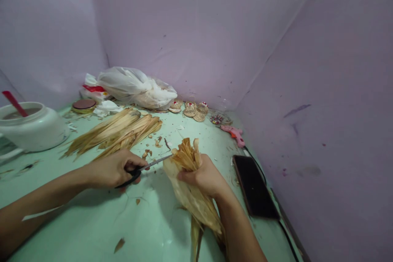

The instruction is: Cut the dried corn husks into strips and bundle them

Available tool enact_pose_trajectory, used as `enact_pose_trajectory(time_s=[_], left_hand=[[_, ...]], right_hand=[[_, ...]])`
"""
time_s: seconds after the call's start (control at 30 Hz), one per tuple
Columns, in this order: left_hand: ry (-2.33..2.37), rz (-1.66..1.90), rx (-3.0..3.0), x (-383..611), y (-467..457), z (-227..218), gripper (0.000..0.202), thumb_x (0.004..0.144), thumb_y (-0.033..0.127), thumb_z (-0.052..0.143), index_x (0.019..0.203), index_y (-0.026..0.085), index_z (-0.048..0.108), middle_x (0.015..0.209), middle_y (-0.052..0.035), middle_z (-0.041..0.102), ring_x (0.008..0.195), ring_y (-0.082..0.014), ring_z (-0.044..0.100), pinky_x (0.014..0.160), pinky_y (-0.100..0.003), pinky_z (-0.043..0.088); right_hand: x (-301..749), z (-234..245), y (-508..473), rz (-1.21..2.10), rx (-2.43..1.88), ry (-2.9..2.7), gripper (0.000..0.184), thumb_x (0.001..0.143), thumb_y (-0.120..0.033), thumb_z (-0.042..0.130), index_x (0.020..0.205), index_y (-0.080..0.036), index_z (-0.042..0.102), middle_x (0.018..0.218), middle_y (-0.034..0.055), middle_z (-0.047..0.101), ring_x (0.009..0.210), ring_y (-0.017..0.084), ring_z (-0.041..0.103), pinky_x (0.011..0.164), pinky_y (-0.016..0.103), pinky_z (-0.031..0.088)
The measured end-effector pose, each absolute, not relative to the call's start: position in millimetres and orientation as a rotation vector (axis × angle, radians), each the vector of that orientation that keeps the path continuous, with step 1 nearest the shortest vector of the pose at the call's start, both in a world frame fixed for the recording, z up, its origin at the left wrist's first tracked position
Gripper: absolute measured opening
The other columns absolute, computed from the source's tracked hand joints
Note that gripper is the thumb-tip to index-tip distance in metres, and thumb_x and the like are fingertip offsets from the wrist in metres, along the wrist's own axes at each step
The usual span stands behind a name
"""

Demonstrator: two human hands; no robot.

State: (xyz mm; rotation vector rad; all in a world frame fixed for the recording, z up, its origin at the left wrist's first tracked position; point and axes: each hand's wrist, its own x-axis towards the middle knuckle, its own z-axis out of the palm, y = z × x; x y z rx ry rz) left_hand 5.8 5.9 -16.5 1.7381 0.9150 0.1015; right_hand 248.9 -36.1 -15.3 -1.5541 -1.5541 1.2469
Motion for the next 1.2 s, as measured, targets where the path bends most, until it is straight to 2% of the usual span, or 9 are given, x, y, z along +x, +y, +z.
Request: enact_pose_trajectory(time_s=[0.13,0.27,0.6,0.77,0.9,0.97,1.03,1.1,1.2], left_hand=[[0.916,0.078,1.692,3.8,8.0,-20.3,0.023,0.057,0.014,0.041,0.076,0.017,0.054,0.063,0.0021,0.050,0.046,-0.0093,0.046,0.041,-0.019,0.032],[0.896,0.125,1.868,3.7,7.3,-16.5,0.015,0.062,0.018,0.044,0.074,0.017,0.055,0.057,0.0041,0.042,0.049,-0.0082,0.038,0.042,-0.019,0.025],[0.930,0.181,2.059,6.9,1.2,-7.9,0.016,0.061,0.010,0.040,0.068,0.018,0.052,0.054,0.0056,0.036,0.050,-0.0067,0.032,0.043,-0.020,0.020],[0.946,0.188,1.874,7.2,4.0,-15.0,0.016,0.060,0.010,0.040,0.069,0.017,0.053,0.052,0.0048,0.043,0.046,-0.0078,0.042,0.042,-0.018,0.029],[1.075,0.322,1.641,6.6,8.1,-13.8,0.023,0.063,0.017,0.049,0.084,0.015,0.056,0.063,0.0008,0.056,0.047,-0.0105,0.051,0.046,-0.022,0.042],[1.095,0.325,1.538,6.2,7.6,-9.9,0.032,0.063,0.021,0.054,0.095,0.015,0.055,0.070,-0.0019,0.060,0.046,-0.0110,0.053,0.047,-0.024,0.044],[1.050,0.267,1.524,6.5,5.0,-6.7,0.036,0.063,0.023,0.057,0.098,0.014,0.056,0.069,-0.0021,0.061,0.045,-0.0103,0.052,0.046,-0.023,0.043],[0.989,0.221,1.590,8.0,1.5,-6.0,0.030,0.063,0.024,0.057,0.091,0.014,0.058,0.064,-0.0008,0.058,0.045,-0.0091,0.049,0.044,-0.021,0.039],[0.935,0.193,1.678,10.8,-2.4,-8.4,0.020,0.066,0.025,0.055,0.082,0.015,0.058,0.057,0.0016,0.052,0.046,-0.0084,0.045,0.041,-0.018,0.034]], right_hand=[[251.9,-16.5,-35.0,1.208,-1.570,-1.525,0.017,0.055,-0.019,0.065,0.060,-0.019,0.049,0.056,-0.0042,0.045,0.051,0.010,0.038,0.049,0.024,0.031],[252.7,-16.4,-34.8,1.174,-1.569,-1.547,0.016,0.056,-0.018,0.064,0.057,-0.019,0.047,0.055,-0.0044,0.044,0.051,0.010,0.038,0.049,0.024,0.031],[247.5,-13.2,-36.0,1.190,-1.565,-1.558,0.018,0.055,-0.016,0.063,0.056,-0.020,0.045,0.054,-0.0050,0.044,0.050,0.010,0.037,0.049,0.024,0.031],[248.3,-12.4,-36.3,1.204,-1.552,-1.561,0.018,0.055,-0.016,0.064,0.056,-0.019,0.046,0.054,-0.0046,0.044,0.050,0.009,0.037,0.048,0.023,0.031],[252.2,-15.2,-36.1,1.190,-1.562,-1.554,0.017,0.056,-0.018,0.065,0.057,-0.019,0.048,0.054,-0.0046,0.046,0.051,0.010,0.039,0.049,0.024,0.032],[253.8,-16.4,-35.4,1.179,-1.559,-1.540,0.015,0.058,-0.020,0.066,0.060,-0.018,0.052,0.057,-0.0038,0.049,0.053,0.011,0.043,0.053,0.025,0.035],[254.4,-16.8,-34.8,1.174,-1.542,-1.527,0.013,0.059,-0.021,0.067,0.068,-0.017,0.058,0.064,-0.0018,0.055,0.060,0.013,0.048,0.058,0.026,0.038],[254.1,-16.3,-34.6,1.161,-1.522,-1.530,0.017,0.061,-0.021,0.066,0.077,-0.017,0.062,0.073,0.0000,0.059,0.065,0.013,0.051,0.061,0.026,0.039],[253.5,-15.8,-34.9,1.147,-1.530,-1.533,0.019,0.066,-0.023,0.063,0.083,-0.016,0.065,0.070,0.0001,0.059,0.060,0.012,0.049,0.055,0.024,0.038]])
